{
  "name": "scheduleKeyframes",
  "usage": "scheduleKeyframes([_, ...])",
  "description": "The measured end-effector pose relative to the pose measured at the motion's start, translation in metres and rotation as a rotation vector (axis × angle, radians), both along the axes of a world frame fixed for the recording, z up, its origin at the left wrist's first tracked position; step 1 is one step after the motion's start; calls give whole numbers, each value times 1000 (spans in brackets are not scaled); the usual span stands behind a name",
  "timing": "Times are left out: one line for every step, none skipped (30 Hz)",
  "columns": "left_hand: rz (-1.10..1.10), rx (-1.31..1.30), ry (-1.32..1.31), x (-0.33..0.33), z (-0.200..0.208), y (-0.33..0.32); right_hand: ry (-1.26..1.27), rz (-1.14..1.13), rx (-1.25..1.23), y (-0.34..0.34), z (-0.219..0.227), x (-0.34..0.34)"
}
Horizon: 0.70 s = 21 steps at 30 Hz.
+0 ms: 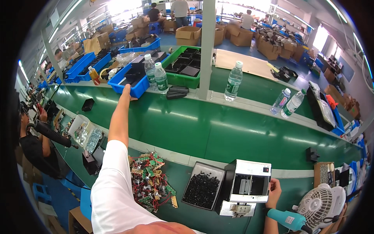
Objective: Assembling electronic components using an electric screwdriver on a manufacturing production line.
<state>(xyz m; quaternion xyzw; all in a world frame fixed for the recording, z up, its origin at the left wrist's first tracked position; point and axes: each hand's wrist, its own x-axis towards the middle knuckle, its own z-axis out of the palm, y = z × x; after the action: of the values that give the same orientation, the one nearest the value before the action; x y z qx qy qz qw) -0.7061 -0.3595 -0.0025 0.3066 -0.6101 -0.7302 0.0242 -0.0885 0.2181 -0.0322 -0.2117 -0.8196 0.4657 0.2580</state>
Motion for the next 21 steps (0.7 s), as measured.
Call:
scheduleKeyframes([13,3,8,1,1,2,10,3,-11,0,-1,-1])
scheduleKeyframes([27,6,17,2,2,3,21,7,-21,0,-1,-1])
scheduleKeyframes([40,9,27,4,4,5,33,11,-32,0,-1,-2])
scheduleKeyframes([40,6,27,5,5,8,33,11,-35,0,-1,-2])
scheduleKeyframes([79,12,17,7,5,11,18,4,-32,-2,0,-2])
scheduleKeyframes([118,18,9,9,6,15,3,-4,-29,-3,2,-1])
scheduleKeyframes([155,24,0,9,6,19,-13,-13,-26,-4,4,-1])
scheduleKeyframes([192,31,-9,9,8,23,-28,-23,-22,-5,6,0])
scheduleKeyframes([193,27,-8,8,8,23,-28,-22,-26,-5,7,0])
scheduleKeyframes([199,21,-13,6,9,24,-37,-26,-35,-5,7,1])
scheduleKeyframes([205,15,-19,3,10,25,-46,-31,-45,-6,8,1])
scheduleKeyframes([210,8,-24,-1,11,27,-56,-36,-54,-6,8,1])
scheduleKeyframes([215,1,-30,-3,11,28,-66,-41,-64,-6,8,1])
scheduleKeyframes([209,-3,-34,-6,10,32,-70,-48,-68,-6,8,1])
scheduleKeyframes([194,4,-16,-8,10,35,-67,-48,-65,-6,8,1])
scheduleKeyframes([179,10,2,-10,10,37,-64,-48,-63,-6,7,0])
scheduleKeyframes([164,16,20,-12,11,39,-61,-48,-61,-7,7,0])
scheduleKeyframes([150,22,37,-14,10,41,-58,-48,-59,-7,7,-1])
scheduleKeyframes([145,16,31,-16,10,43,-64,-52,-65,-7,7,0])
scheduleKeyframes([141,22,45,-18,9,46,-62,-53,-65,-7,7,0])
scheduleKeyframes([137,28,59,-20,8,49,-59,-55,-65,-7,7,1])
